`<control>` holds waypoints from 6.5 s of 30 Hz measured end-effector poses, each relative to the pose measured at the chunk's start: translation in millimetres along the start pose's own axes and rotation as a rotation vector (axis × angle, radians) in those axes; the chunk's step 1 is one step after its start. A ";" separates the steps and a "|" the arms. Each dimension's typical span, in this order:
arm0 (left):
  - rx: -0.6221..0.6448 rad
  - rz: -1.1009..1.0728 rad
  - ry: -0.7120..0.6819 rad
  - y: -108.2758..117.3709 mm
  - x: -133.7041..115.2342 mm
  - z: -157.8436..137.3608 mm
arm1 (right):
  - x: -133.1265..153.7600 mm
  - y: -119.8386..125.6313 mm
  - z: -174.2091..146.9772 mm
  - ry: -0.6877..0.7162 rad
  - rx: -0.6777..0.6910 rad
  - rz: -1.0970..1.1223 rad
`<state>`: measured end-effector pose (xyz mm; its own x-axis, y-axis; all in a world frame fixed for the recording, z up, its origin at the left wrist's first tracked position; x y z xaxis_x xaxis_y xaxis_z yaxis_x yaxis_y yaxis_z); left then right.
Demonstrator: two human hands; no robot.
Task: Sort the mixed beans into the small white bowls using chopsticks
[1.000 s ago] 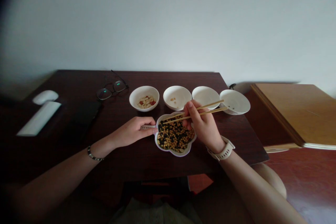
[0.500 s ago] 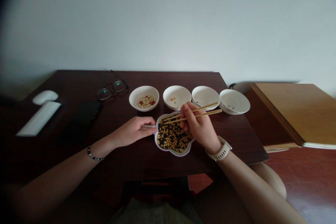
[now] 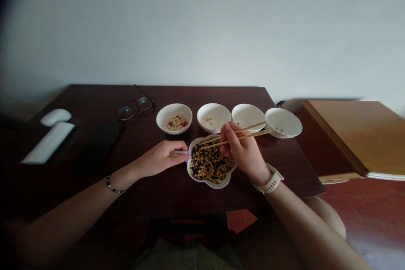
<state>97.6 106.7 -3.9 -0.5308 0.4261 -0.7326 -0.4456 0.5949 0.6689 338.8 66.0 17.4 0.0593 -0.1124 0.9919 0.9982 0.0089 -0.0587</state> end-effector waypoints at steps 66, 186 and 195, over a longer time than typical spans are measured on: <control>-0.004 -0.006 -0.001 -1.1 1.6 0.1 | -1.6 -0.1 0.0 0.018 0.013 0.014; 0.003 -0.019 -0.009 -0.8 1.1 -0.1 | 9.2 -5.7 -4.0 0.040 0.027 0.019; 0.004 -0.028 -0.003 -1.2 2.1 0.5 | 4.9 -5.3 -2.7 0.017 0.053 -0.007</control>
<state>97.4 107.2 -6.3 -0.5161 0.4109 -0.7515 -0.4577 0.6093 0.6475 333.8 62.7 22.2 0.0531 -0.1300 0.9901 0.9971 0.0611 -0.0455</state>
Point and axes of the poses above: each hand's wrist, its own z-axis towards the middle knuckle, its own y-axis out of the back of the hand, x = y × z, the point moved 5 cm from there along z, towards the middle knuckle, and after that the axes turned 11 degrees about z, right-handed, at the moved point
